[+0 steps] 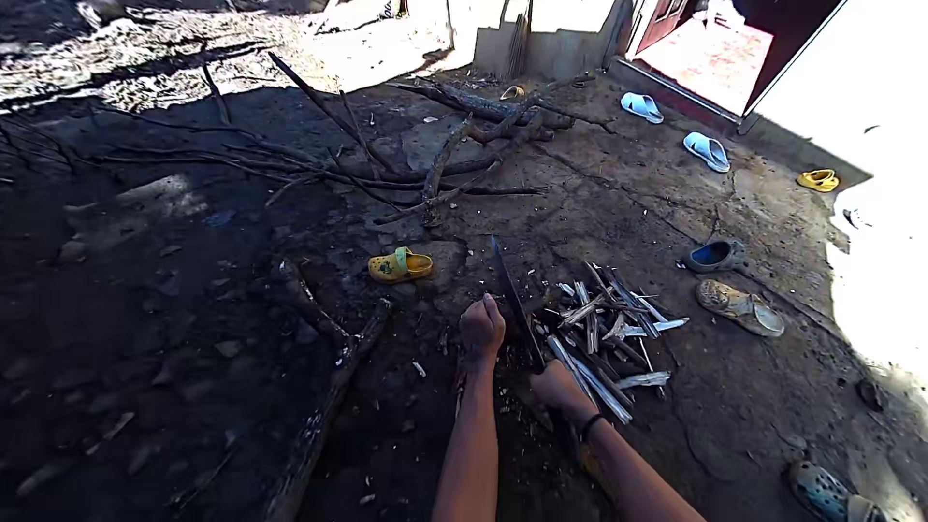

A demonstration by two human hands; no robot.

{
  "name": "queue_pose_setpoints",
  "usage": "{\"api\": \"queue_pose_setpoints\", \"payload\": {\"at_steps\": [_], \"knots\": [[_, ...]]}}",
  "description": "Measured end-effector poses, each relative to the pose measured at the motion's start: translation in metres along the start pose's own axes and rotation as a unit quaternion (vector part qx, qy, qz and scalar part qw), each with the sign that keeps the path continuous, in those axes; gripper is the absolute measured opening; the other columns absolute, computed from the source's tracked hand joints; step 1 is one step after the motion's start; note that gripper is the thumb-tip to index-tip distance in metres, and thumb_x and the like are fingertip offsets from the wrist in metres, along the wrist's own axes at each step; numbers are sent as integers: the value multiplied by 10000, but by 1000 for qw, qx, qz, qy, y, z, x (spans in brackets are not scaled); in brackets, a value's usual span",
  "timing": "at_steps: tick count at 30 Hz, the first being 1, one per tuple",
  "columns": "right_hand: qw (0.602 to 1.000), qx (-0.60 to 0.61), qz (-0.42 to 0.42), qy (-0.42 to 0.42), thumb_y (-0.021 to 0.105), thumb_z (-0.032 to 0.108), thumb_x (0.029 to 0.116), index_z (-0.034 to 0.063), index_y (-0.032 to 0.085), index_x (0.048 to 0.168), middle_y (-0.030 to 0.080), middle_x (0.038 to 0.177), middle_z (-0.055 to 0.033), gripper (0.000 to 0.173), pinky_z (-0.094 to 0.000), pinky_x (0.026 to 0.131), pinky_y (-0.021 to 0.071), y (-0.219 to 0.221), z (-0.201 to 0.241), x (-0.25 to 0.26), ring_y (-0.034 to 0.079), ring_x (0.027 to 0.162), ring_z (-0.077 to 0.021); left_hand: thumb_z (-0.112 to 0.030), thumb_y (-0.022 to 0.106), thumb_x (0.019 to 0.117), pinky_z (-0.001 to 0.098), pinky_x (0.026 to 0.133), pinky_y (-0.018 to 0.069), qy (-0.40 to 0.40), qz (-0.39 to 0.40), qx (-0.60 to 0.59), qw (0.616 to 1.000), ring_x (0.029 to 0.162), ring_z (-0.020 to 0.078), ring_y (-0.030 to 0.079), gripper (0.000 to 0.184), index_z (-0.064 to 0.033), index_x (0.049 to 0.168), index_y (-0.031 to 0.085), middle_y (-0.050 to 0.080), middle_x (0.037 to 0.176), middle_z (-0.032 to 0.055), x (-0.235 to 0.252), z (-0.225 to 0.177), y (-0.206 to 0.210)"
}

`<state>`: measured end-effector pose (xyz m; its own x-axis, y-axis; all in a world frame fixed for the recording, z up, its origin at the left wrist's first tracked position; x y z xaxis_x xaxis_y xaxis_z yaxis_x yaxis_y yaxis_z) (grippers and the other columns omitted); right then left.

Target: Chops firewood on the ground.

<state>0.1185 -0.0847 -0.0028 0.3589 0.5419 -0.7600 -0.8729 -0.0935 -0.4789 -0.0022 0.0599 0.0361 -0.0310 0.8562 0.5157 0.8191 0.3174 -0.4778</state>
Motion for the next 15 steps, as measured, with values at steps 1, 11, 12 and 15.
{"api": "queue_pose_setpoints", "payload": {"at_steps": [1, 11, 12, 15], "knots": [[999, 28, 18, -4, 589, 203, 997, 48, 533, 1045, 559, 625, -27, 172, -291, 446, 514, 0, -1, 3, 556, 440, -115, -215, 323, 1048, 452, 539, 488, 7, -12, 3, 1000, 543, 299, 606, 540, -3, 578, 486, 519, 546, 138, 0, -1, -1], [985, -87, 152, 7, 531, 201, 1032, 109, 576, 897, 513, 581, 27, 169, -214, 424, 445, -92, 74, -30, 482, 419, -65, -171, 354, 1034, 421, 545, 492, 34, -40, -8, 999, 540, 282, 611, 515, 18, 581, 511, 534, 548, 149, 0, -1, -4], [985, -124, 114, -25, 546, 222, 1038, 96, 583, 921, 513, 588, 28, 176, -216, 433, 451, -101, 93, -40, 486, 424, -63, -173, 354, 1044, 455, 579, 505, -6, -21, 3, 1000, 575, 310, 638, 527, 40, 599, 538, 561, 567, 173, 6, 0, -5], [984, -16, -18, -177, 650, 295, 1010, 54, 593, 956, 535, 586, -14, 253, -252, 429, 490, -127, 135, -87, 523, 421, -95, -212, 323, 1081, 568, 730, 537, -99, 54, 40, 993, 775, 418, 711, 565, 75, 694, 618, 658, 707, 249, 16, 0, -1]]}}
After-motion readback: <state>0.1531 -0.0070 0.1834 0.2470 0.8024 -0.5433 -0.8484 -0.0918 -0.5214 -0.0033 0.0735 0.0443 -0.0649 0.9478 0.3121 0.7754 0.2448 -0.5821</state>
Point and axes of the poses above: each hand's wrist, its own x-axis towards the middle knuckle, its own y-axis out of the palm, z = x × y, the point moved 7 cm from there along x, towards the middle knuckle
